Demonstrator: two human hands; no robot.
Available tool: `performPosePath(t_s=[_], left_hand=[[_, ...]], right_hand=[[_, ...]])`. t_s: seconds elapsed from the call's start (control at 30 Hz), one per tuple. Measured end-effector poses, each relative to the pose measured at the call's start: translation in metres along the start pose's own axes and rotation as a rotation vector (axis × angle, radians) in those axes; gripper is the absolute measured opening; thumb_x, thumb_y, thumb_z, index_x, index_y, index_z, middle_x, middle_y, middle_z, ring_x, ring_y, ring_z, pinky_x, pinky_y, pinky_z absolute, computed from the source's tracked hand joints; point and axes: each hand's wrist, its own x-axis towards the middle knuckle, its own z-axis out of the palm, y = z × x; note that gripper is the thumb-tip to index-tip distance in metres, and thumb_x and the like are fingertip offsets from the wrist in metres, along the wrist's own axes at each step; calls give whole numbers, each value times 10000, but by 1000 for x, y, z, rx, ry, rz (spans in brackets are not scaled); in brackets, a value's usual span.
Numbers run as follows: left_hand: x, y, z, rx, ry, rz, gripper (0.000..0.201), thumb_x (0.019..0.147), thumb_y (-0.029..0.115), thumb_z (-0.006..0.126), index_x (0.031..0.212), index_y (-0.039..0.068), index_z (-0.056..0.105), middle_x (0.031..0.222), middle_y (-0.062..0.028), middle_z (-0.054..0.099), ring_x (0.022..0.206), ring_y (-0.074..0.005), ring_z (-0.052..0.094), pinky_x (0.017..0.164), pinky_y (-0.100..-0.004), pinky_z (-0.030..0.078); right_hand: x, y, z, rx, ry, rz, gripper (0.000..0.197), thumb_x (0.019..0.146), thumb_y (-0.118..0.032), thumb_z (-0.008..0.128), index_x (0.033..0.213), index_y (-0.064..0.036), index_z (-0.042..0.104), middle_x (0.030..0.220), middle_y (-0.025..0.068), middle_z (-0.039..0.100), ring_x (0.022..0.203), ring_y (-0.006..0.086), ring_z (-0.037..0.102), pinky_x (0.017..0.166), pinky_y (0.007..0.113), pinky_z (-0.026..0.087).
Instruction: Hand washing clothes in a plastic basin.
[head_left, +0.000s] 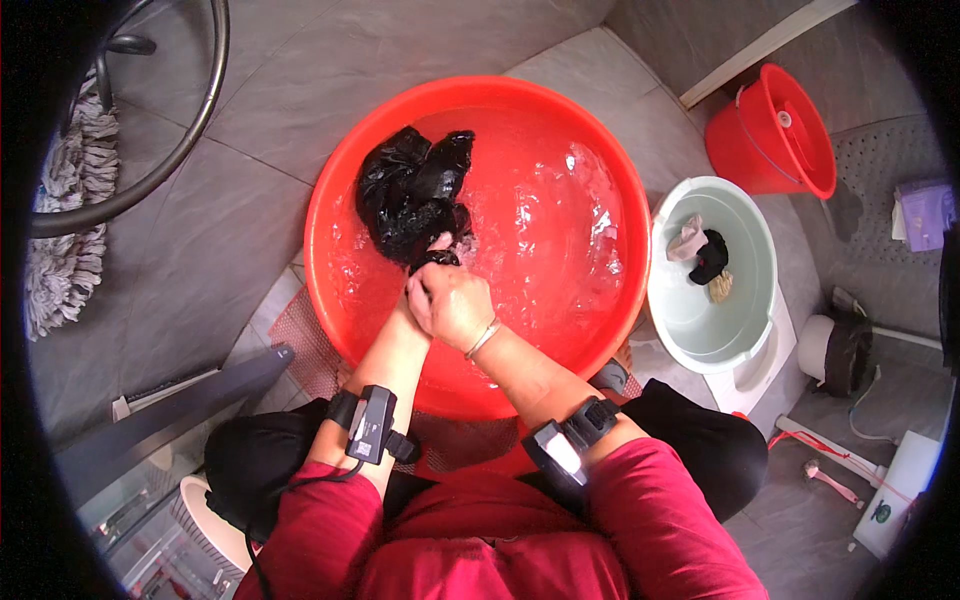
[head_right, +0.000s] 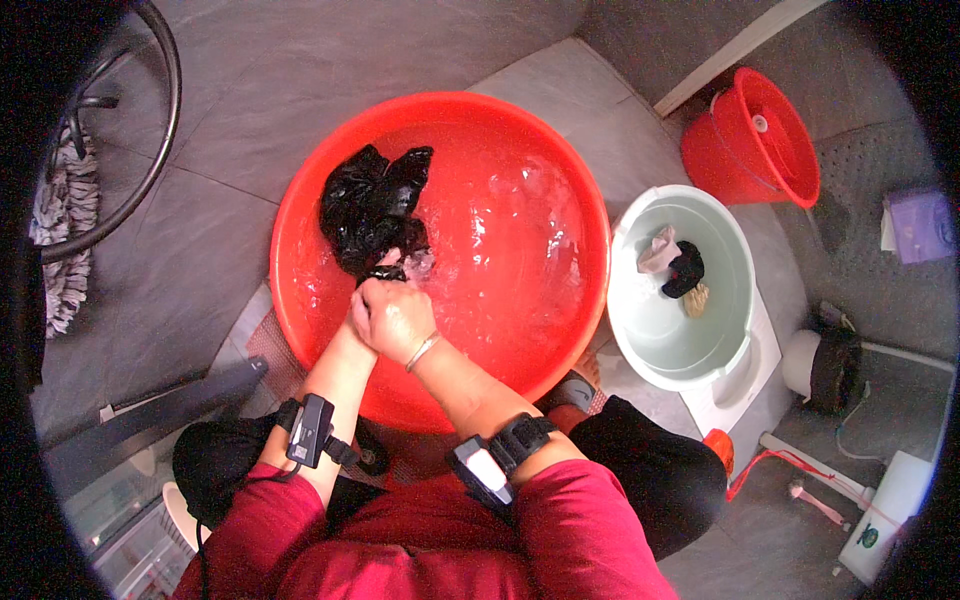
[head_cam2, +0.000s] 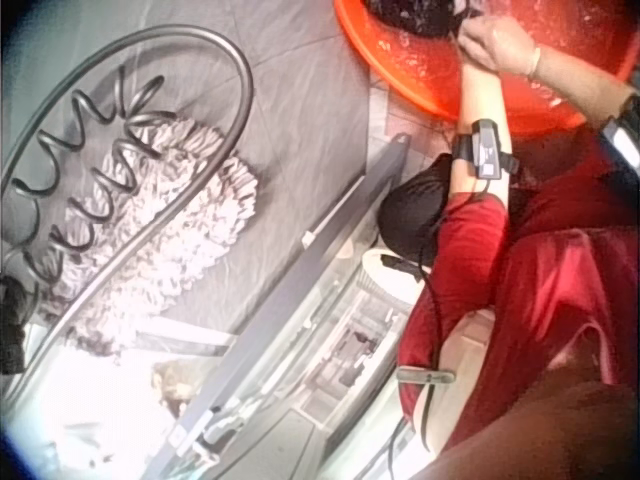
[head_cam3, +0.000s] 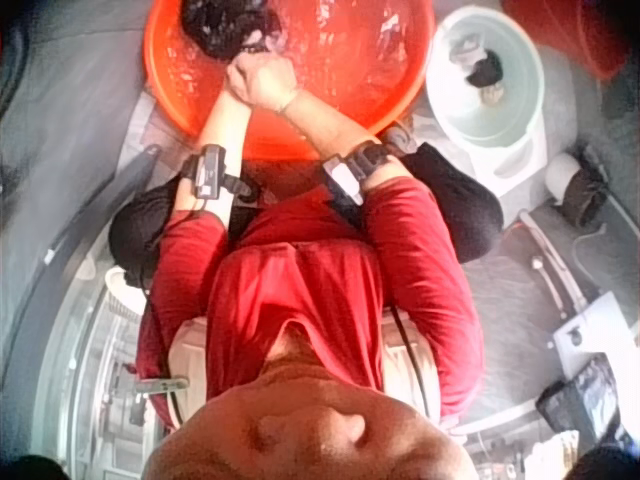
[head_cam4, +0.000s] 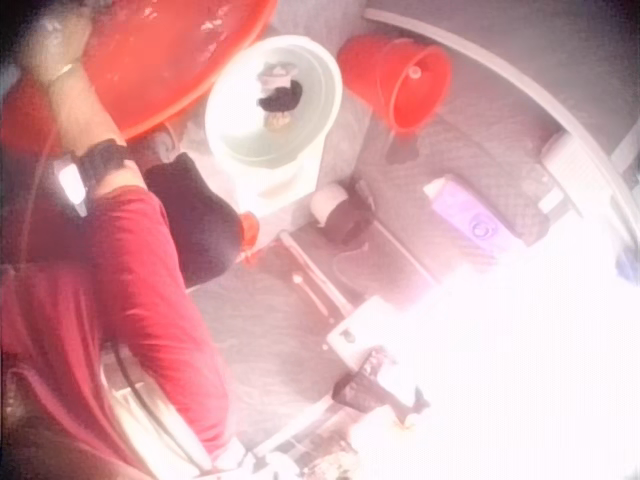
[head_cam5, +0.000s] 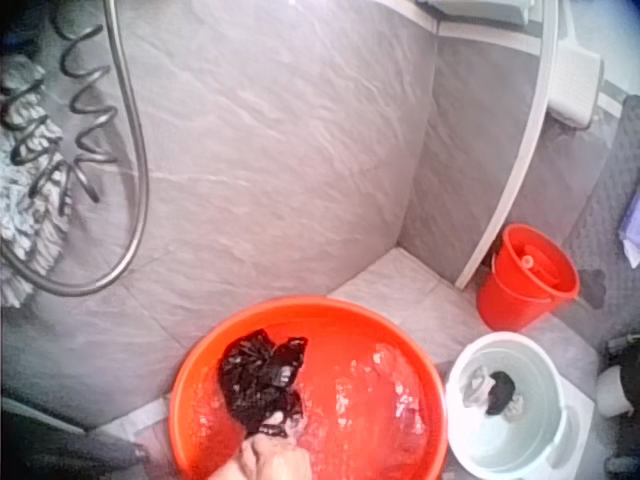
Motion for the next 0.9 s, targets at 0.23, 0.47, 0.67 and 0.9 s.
performPosePath(t_s=[0.23, 0.47, 0.67, 0.9], left_hand=[[0, -50, 39, 613, 686, -80, 232, 819, 243, 517, 974, 73, 547, 917, -41, 585, 831, -132, 546, 720, -287, 436], [-18, -42, -23, 1221, 791, -405, 423, 798, 411, 514, 1083, 99, 507, 955, -59, 550, 866, -176, 497, 727, -353, 421], [-11, -37, -40, 168, 500, -481, 342, 831, 393, 348, 945, 114, 509, 912, -78, 552, 770, -244, 532, 616, -393, 473], [-6, -4, -9, -106, 172, -158, 360, 827, 402, 365, 980, 108, 507, 942, -78, 552, 819, -235, 532, 680, -405, 456]], right_hand=[[-4, 113, -42, -328, -89, 598, 345, 756, -378, 503, 918, -74, 534, 887, 224, 550, 846, 355, 532, 715, 445, 427], [-61, 183, -18, -296, -13, 1148, 696, 672, -531, 564, 1201, -114, 392, 1230, 210, 375, 1078, 380, 408, 911, 403, 329], [-26, 96, -11, 904, -342, 916, 389, 657, -32, 511, 1040, -78, 562, 891, 60, 579, 759, 183, 544, 667, 267, 454], [-17, -16, -12, 145, -399, 200, 343, 669, -319, 577, 952, -124, 582, 858, 129, 509, 855, 288, 520, 740, 380, 429]])
